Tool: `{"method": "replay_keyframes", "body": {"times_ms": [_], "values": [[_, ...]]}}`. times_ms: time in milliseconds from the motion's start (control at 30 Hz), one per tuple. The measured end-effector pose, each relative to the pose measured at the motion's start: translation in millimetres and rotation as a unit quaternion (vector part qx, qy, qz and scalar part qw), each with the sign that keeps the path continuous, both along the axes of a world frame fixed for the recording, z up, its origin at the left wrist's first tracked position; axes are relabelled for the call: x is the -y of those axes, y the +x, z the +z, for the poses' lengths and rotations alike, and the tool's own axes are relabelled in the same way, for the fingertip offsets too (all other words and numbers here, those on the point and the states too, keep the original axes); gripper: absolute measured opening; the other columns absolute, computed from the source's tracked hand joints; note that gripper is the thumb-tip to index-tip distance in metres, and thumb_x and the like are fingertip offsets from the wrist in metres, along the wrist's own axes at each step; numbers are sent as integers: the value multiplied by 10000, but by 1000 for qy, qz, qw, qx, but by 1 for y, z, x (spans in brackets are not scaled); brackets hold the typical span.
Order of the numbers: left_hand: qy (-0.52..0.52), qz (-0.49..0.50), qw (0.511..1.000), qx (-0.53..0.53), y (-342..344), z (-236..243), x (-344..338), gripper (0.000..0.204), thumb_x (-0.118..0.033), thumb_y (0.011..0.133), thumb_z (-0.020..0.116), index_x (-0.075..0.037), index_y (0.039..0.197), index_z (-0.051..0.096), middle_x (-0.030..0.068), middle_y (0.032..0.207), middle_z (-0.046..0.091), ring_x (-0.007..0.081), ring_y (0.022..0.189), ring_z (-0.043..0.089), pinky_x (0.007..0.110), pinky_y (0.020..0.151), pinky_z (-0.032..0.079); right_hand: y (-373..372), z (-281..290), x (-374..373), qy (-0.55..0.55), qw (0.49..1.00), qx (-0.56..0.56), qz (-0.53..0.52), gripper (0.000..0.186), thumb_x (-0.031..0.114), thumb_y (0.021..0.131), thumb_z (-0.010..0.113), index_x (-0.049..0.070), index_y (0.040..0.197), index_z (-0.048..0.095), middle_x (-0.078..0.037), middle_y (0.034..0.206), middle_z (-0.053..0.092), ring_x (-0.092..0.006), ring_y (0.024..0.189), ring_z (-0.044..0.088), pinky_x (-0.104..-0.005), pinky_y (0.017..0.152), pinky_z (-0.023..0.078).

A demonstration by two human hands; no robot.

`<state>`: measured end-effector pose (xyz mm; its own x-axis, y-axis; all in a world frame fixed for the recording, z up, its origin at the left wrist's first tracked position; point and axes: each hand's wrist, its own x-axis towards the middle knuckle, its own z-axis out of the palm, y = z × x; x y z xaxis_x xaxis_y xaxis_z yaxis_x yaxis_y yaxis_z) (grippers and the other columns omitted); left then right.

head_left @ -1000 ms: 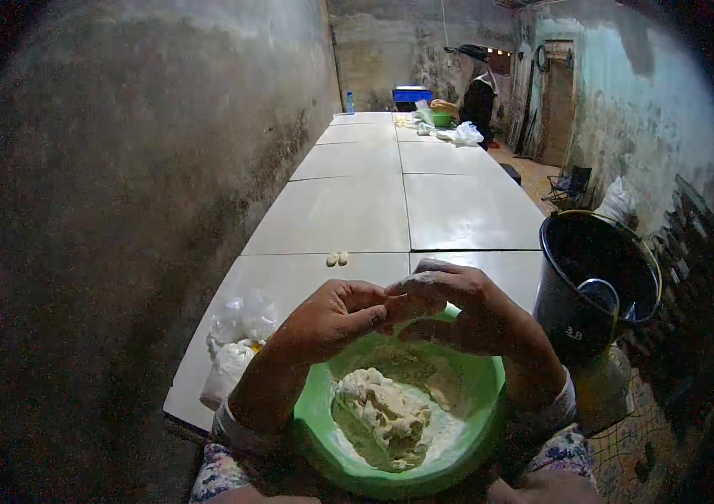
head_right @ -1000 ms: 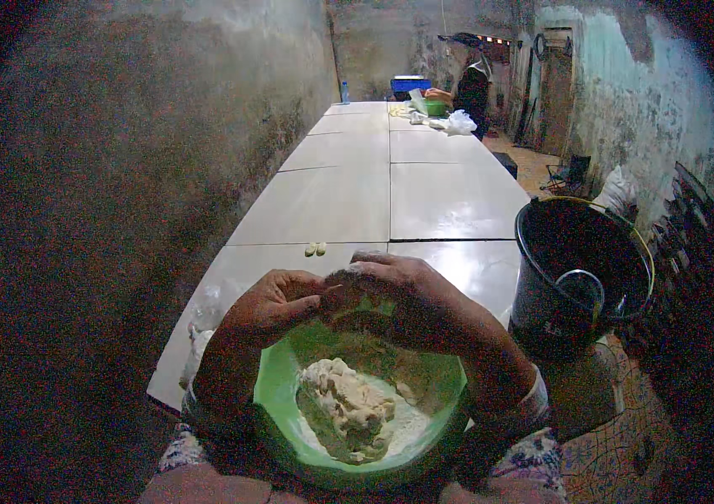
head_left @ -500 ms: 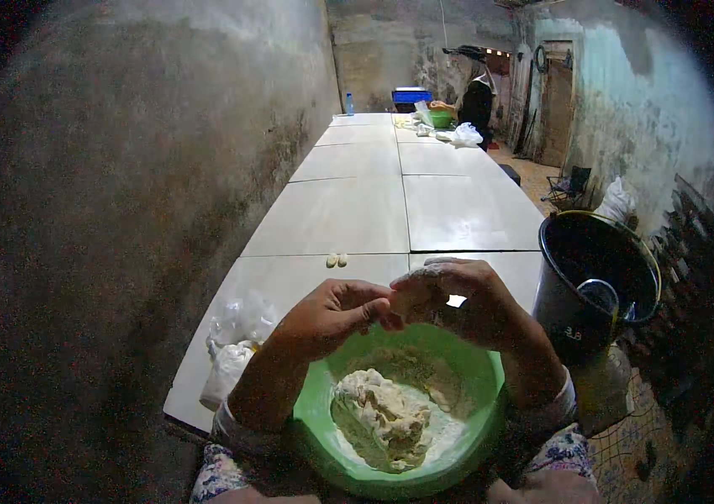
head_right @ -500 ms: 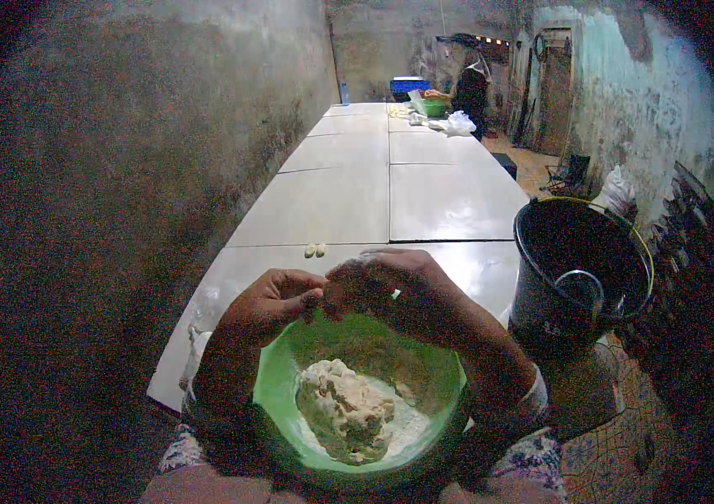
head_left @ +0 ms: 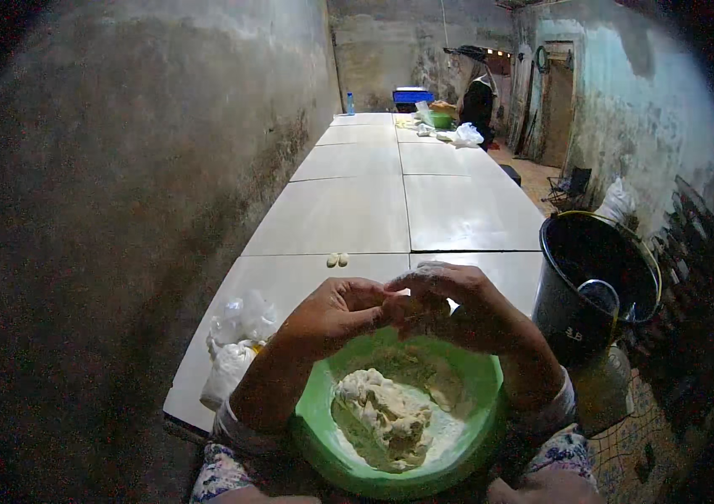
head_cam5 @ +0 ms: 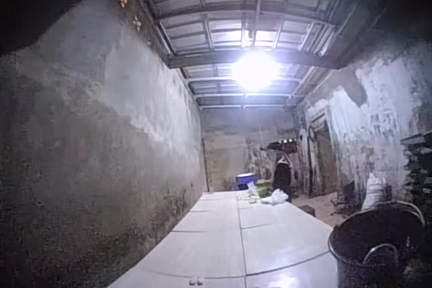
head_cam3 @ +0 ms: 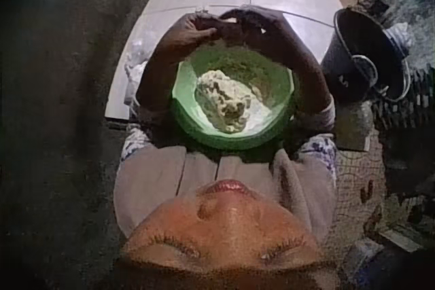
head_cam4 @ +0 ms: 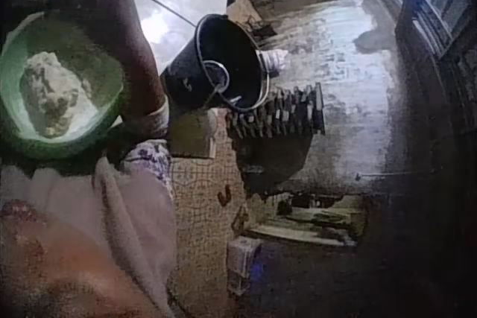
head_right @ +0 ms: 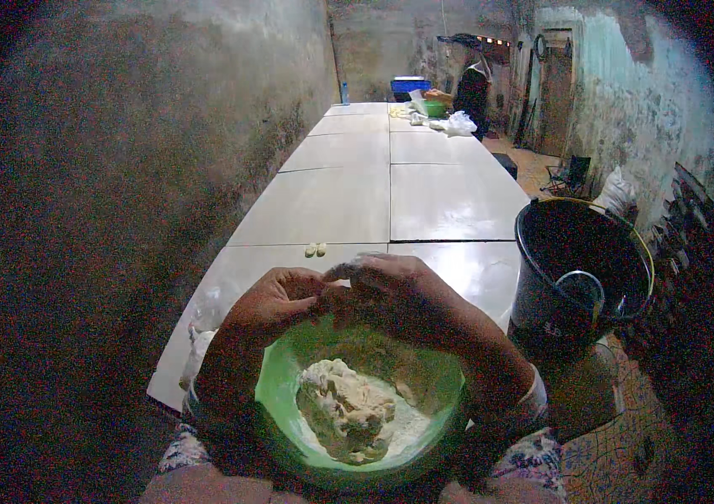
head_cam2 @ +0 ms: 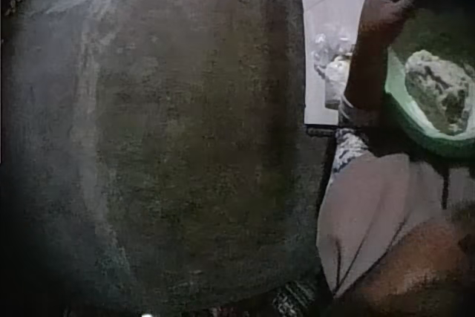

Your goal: The person kneads dough in a green bowl and periodically pinches off small pieces to roll into balls and place on a table.

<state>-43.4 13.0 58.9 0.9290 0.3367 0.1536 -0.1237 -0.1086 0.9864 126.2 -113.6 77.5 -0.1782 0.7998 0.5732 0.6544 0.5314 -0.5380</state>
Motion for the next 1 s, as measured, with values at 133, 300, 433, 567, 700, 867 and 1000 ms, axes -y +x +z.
{"method": "replay_keyframes", "body": {"times_ms": [133, 300, 433, 567, 700, 867, 1000], "values": [[-8, 2, 1000, -15, -3, 8, 2, 243, -159, 853, 616, 40, 992, 613, 97, 889, 656, 149, 823, 612, 298, 798, 467, 2, -5, 1, -73, 994, -75, 3, 215, 26, 773, 614, 65, 984, 617, -62, 868, 637, -153, 775, 613, -277, 695, 494], [10, 7, 1000, -25, -5, 7, 2, 233, -159, 854, 615, 38, 978, 618, 91, 870, 655, 144, 806, 611, 289, 793, 465, -1, -1, 0, -8, 1000, 10, 13, 194, 19, 772, 612, 64, 961, 619, -62, 866, 638, -158, 774, 614, -283, 697, 494], [15, -3, 1000, -12, -1, 4, -1, 237, -172, 850, 622, 35, 966, 625, 82, 864, 655, 137, 797, 607, 284, 784, 465, 4, -5, -2, 24, 999, -22, 29, 170, 53, 793, 636, 35, 962, 625, -66, 847, 655, -125, 719, 610, -282, 650, 504], [44, 35, 998, -25, 0, 8, 4, 241, -193, 843, 635, 29, 935, 640, 75, 832, 659, 126, 789, 603, 275, 773, 459, 4, -6, -6, -5, 1000, 1, -5, 159, 46, 805, 627, 41, 964, 626, -62, 850, 649, -123, 741, 603, -279, 656, 506], [37, 48, 997, -42, -2, 10, 4, 239, -207, 839, 641, 22, 907, 652, 72, 806, 661, 117, 781, 599, 262, 761, 452, 4, -5, -4, -78, 990, -112, 36, 146, 48, 826, 603, 16, 967, 621, -66, 871, 637, -128, 770, 600, -268, 644, 514], [90, 60, 994, -21, 1, 8, 7, 270, -246, 824, 662, 11, 905, 667, 61, 800, 665, 104, 757, 589, 256, 746, 451, 3, -2, -4, -88, 991, -98, -3, 155, 63, 845, 580, -24, 970, 609, -78, 855, 631, -121, 759, 601, -256, 616, 519], [94, 72, 992, -33, 1, 7, 10, 261, -243, 797, 692, 0, 889, 681, 56, 787, 668, 96, 747, 582, 268, 728, 459, 6, -5, -7, -168, 979, -107, -32, 164, 73, 874, 542, -28, 986, 609, -86, 817, 638, -129, 677, 613, -259, 608, 518]]}}
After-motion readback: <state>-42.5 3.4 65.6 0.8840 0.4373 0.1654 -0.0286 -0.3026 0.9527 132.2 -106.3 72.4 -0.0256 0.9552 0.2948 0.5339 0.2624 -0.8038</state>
